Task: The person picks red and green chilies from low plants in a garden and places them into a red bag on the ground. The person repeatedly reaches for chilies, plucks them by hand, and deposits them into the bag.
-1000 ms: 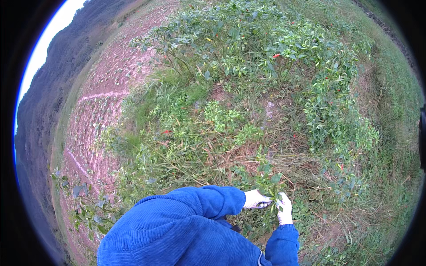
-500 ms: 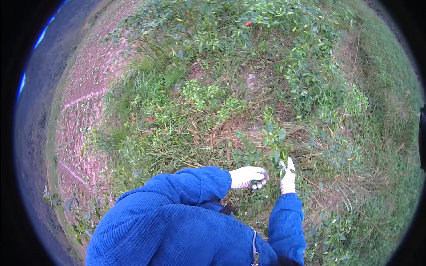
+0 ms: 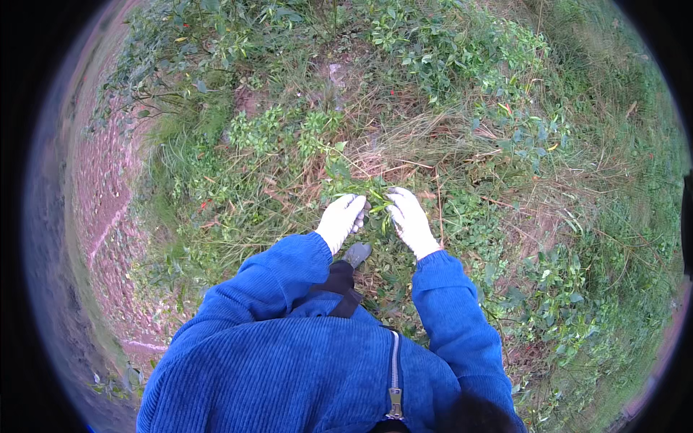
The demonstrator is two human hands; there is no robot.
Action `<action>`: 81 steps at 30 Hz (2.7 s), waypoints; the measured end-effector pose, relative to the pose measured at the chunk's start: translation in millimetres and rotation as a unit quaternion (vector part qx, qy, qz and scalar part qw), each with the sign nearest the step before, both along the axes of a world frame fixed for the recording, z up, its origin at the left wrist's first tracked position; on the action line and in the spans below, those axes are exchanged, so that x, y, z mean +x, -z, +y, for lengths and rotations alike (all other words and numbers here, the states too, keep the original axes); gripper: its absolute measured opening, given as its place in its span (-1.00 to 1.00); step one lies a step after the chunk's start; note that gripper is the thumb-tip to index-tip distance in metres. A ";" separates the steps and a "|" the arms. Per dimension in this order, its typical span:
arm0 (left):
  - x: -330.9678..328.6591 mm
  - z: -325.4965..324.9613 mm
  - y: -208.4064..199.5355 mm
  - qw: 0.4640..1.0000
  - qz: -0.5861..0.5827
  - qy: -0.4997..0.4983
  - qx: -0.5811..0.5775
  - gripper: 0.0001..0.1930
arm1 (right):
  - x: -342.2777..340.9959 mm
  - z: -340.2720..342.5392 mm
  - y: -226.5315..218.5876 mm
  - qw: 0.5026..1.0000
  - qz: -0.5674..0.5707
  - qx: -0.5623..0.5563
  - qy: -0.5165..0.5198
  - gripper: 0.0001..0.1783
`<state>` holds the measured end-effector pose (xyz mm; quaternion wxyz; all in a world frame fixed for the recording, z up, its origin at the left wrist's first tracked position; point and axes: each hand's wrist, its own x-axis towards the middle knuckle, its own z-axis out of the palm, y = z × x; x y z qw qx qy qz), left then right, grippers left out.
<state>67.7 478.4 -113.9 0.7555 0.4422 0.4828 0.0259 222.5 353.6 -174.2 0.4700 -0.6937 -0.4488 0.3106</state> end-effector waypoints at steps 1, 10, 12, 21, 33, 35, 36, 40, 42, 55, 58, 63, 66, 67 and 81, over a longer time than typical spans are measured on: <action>0.7 0.4 1.8 1.000 0.025 -0.013 0.005 -0.73 | 0.6 -0.1 -1.7 0.994 -0.105 -0.025 -0.029 -0.69; -1.9 -2.6 25.8 0.980 0.088 0.137 0.117 -0.70 | 1.6 0.1 -11.9 0.960 -0.263 -0.032 -0.094 -0.74; -2.9 -4.8 30.1 0.997 0.046 0.057 0.015 -0.75 | 0.2 -0.6 -10.7 0.961 -0.262 -0.027 -0.084 -0.75; -6.3 1.3 12.6 0.946 -0.196 -0.081 -0.243 -0.89 | 9.9 -3.7 9.0 0.970 -0.241 0.006 -0.021 -0.77; -9.7 -3.2 22.3 0.996 0.012 0.057 -0.074 -0.80 | 8.4 -3.4 -0.5 0.967 -0.250 -0.003 -0.047 -0.77; -9.9 -4.0 27.8 0.992 -0.009 0.072 -0.104 -0.80 | 8.1 -4.6 -4.6 0.960 -0.274 -0.006 -0.061 -0.78; -9.5 -3.2 29.6 0.986 -0.005 0.087 -0.140 -0.78 | 8.1 -5.0 -6.0 0.956 -0.285 -0.008 -0.070 -0.78; -5.0 -3.1 28.1 0.976 0.031 0.187 -0.106 -0.74 | 6.5 -5.9 -4.5 0.950 -0.301 -0.006 -0.086 -0.77; -2.0 -6.1 22.1 0.973 0.026 0.230 0.010 -0.75 | 5.2 -6.1 -0.6 0.956 -0.283 0.001 -0.083 -0.78; -1.9 -10.7 8.8 0.986 -0.043 0.085 -0.137 -0.77 | 22.3 -4.0 11.5 0.990 -0.128 -0.056 0.017 -0.70; 4.0 -17.2 12.3 0.988 -0.033 0.141 -0.059 -0.75 | 17.2 -6.8 22.2 0.993 -0.117 -0.024 0.005 -0.72; 8.9 -19.7 8.2 0.975 -0.016 0.222 0.003 -0.73 | 15.1 -12.2 31.4 0.989 -0.120 0.071 -0.057 -0.76; 9.9 -13.0 0.5 0.961 -0.026 0.264 0.074 -0.71 | 10.9 -8.4 27.5 0.999 -0.015 -0.032 0.023 -0.77; 10.1 -9.4 -2.3 0.952 -0.027 0.289 0.094 -0.71 | 8.1 -4.9 25.6 0.998 -0.018 -0.040 0.039 -0.77; -6.1 -10.8 23.0 0.995 -0.020 0.093 -0.022 -0.76 | 32.5 -7.0 -10.4 0.995 -0.059 -0.076 0.016 -0.50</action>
